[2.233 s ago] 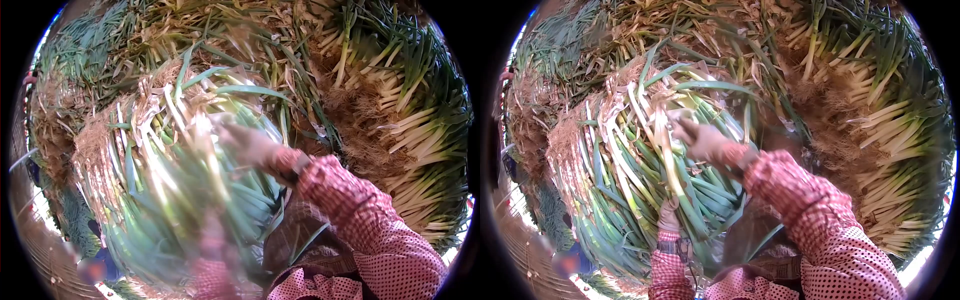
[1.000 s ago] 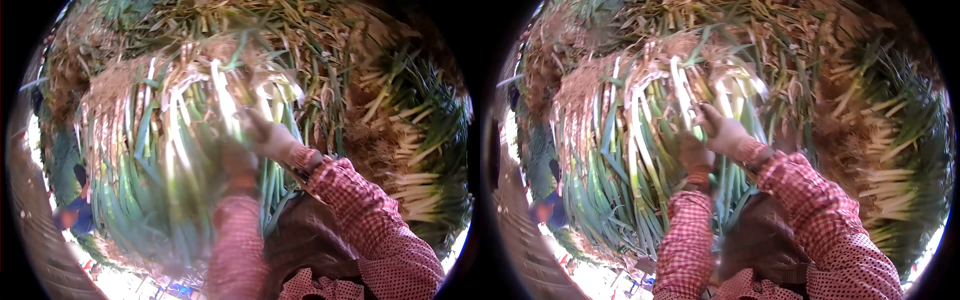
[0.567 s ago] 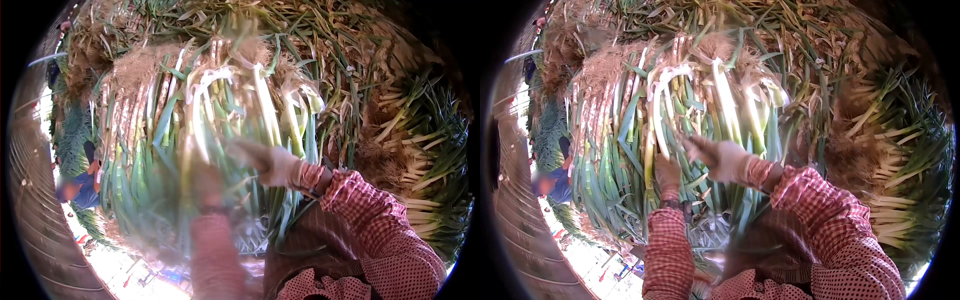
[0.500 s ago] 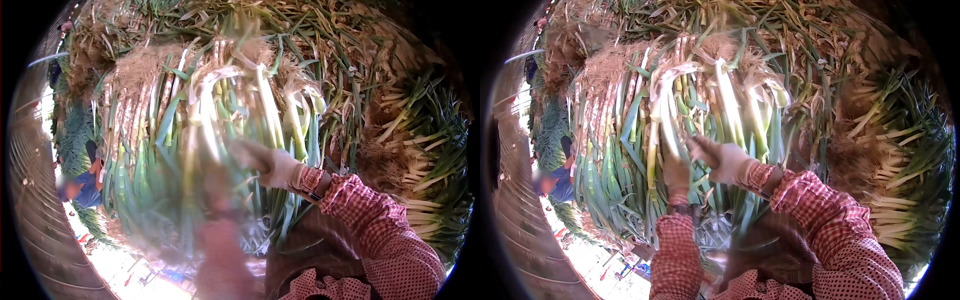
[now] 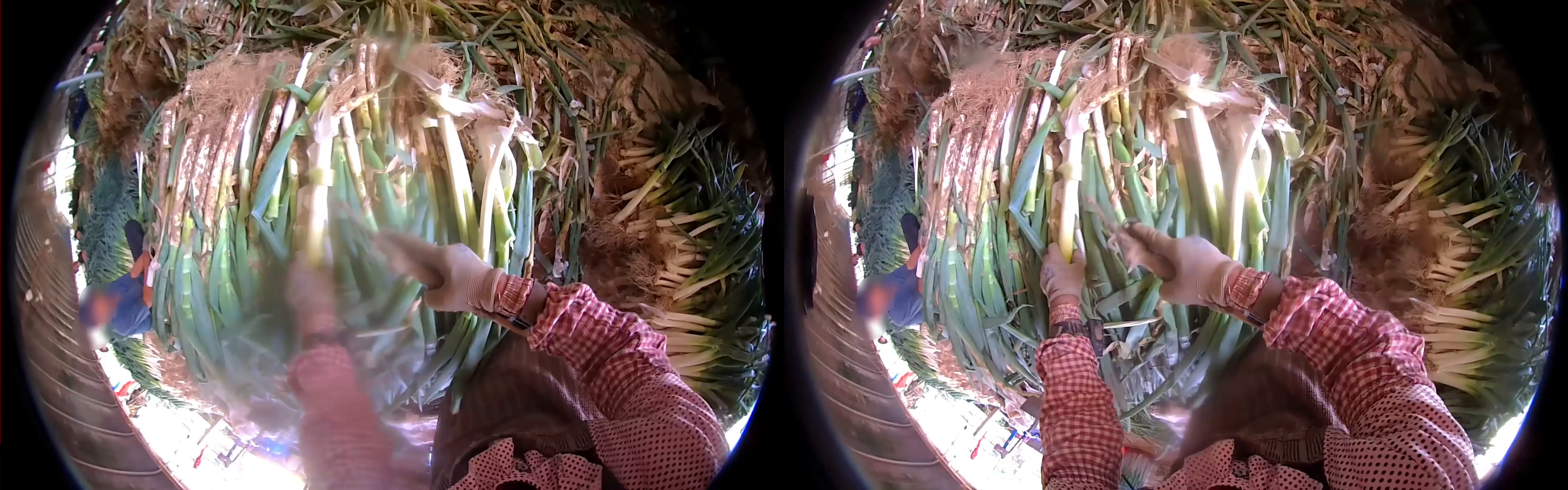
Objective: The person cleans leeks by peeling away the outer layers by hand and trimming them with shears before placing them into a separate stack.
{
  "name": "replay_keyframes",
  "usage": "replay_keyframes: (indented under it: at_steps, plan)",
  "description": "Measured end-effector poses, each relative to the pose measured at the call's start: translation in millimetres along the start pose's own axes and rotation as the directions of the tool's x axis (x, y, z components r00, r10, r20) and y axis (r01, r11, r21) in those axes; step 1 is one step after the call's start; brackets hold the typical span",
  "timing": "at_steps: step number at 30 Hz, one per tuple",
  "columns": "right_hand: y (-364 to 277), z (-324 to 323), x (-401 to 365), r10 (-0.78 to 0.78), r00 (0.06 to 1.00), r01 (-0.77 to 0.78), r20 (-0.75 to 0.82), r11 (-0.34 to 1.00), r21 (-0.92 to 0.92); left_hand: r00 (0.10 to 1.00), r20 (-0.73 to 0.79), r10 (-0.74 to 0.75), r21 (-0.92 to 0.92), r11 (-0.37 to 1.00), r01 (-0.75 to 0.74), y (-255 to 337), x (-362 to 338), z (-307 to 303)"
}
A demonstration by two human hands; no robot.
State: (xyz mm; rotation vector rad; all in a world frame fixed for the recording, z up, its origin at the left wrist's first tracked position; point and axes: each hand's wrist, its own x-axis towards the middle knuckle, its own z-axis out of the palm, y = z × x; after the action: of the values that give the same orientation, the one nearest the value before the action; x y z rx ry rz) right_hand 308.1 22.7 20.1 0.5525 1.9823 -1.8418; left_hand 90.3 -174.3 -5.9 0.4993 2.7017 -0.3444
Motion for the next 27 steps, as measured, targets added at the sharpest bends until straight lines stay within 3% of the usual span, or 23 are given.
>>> replay_keyframes:
  at_steps: [2, 3, 5, 7, 8, 9, 10, 11, 13, 15, 16, 17, 18, 20, 22, 23, 25, 26, 27]
  plan:
    - [-3.1, -1.9, -8.7, 0.166, 0.983, -0.151, -0.077, 0.974, 0.171, 0.996, 0.066, 0.061, -0.058, 0.997, -0.057, 4.2, -4.6, -18.9]
    - [5.2, 6.0, -18.2, 0.063, 0.968, 0.017, -0.243, 0.949, 0.314, 0.995, 0.071, 0.074, -0.107, 0.992, -0.067, 18.4, -20.8, -25.8]
    - [0.6, 12.2, -43.0, -0.062, 0.955, 0.15, -0.291, 0.945, 0.292, 0.986, 0.043, 0.161, -0.134, 0.979, -0.154, 35.9, -44.5, 6.9]
    - [5.1, 19.1, -45.8, -0.103, 0.935, 0.209, -0.339, 0.932, 0.295, 0.921, 0.22, 0.321, -0.143, 0.945, -0.295, 76.2, -58.1, 35.8]
    - [18.9, 27.8, -37.1, -0.096, 0.917, 0.225, -0.387, 0.925, 0.306, 0.813, 0.435, 0.386, -0.178, 0.922, -0.343, 98.9, -70.7, 33.5]
    - [26.0, 30.4, -31.3, -0.089, 0.897, 0.242, -0.433, 0.918, 0.313, 0.724, 0.303, 0.619, -0.393, 0.774, -0.496, 96.6, -77.7, 68.3]
    - [15.6, 16.7, -31.6, 0.173, 0.914, -0.037, -0.368, 0.937, 0.347, 0.599, 0.122, 0.791, -0.561, 0.553, -0.616, 90.8, -81.8, 103.1]
    - [15.7, 13.7, -28.9, 0.173, 0.909, -0.047, -0.378, 0.946, 0.32, 0.56, 0.103, 0.822, -0.428, 0.545, -0.721, 100.0, -83.4, 89.6]
    - [16.7, 19.7, -25.5, 0.115, 0.931, -0.029, -0.346, 0.969, 0.244, 0.688, -0.19, 0.701, -0.077, 0.687, -0.722, 75.1, -62.8, 73.6]
    - [17.8, 33.6, -26.7, 0.078, 0.978, -0.049, -0.192, 0.987, 0.151, 0.85, -0.438, 0.292, -0.379, 0.798, -0.469, 52.0, -46.5, 38.3]
    - [8.3, 38.1, -28.8, 0.137, 0.986, -0.128, -0.099, 0.988, 0.089, 0.93, -0.344, 0.131, -0.565, 0.762, -0.316, 46.3, -32.2, 36.5]
    - [4.3, 39.9, -26.4, 0.125, 0.99, -0.119, -0.065, 0.988, 0.096, 0.893, -0.37, 0.258, -0.42, 0.81, -0.409, 33.7, -14.4, 39.7]
    - [0.8, 40.4, -22.0, 0.11, 0.993, -0.106, -0.033, 0.989, 0.101, 0.859, -0.418, 0.296, -0.328, 0.833, -0.446, 34.6, -0.8, 37.0]
    - [31.1, 45.8, 29.1, 0.011, 0.981, -0.039, -0.192, 0.989, -0.146, 0.782, -0.501, 0.371, -0.14, 0.856, -0.497, 51.8, 25.7, 34.2]
    - [39.6, 27.4, 53.7, -0.019, 0.958, -0.032, -0.286, 0.984, -0.173, 0.894, -0.364, 0.263, -0.039, 0.954, -0.297, 75.6, 28.7, 5.8]
    - [43.4, 17.9, 66.0, -0.034, 0.942, -0.031, -0.333, 0.982, -0.187, 0.94, -0.294, 0.174, -0.092, 0.974, -0.209, 79.8, 38.8, 4.2]
    - [8.2, 1.9, 46.6, 0.142, 0.956, -0.13, -0.258, 0.989, 0.065, 0.98, -0.067, 0.187, -0.051, 0.98, -0.19, 77.8, 63.8, -3.4]
    - [16.9, 16.9, 38.0, 0.085, 0.958, -0.076, -0.273, 0.996, 0.043, 0.981, 0.049, 0.188, -0.027, 0.982, -0.187, 78.3, 71.3, -4.2]
    - [8.2, 17.2, 18.5, 0.1, 0.965, -0.084, -0.242, 0.994, 0.073, 0.977, -0.078, 0.198, -0.083, 0.976, -0.204, 76.4, 70.4, -1.4]
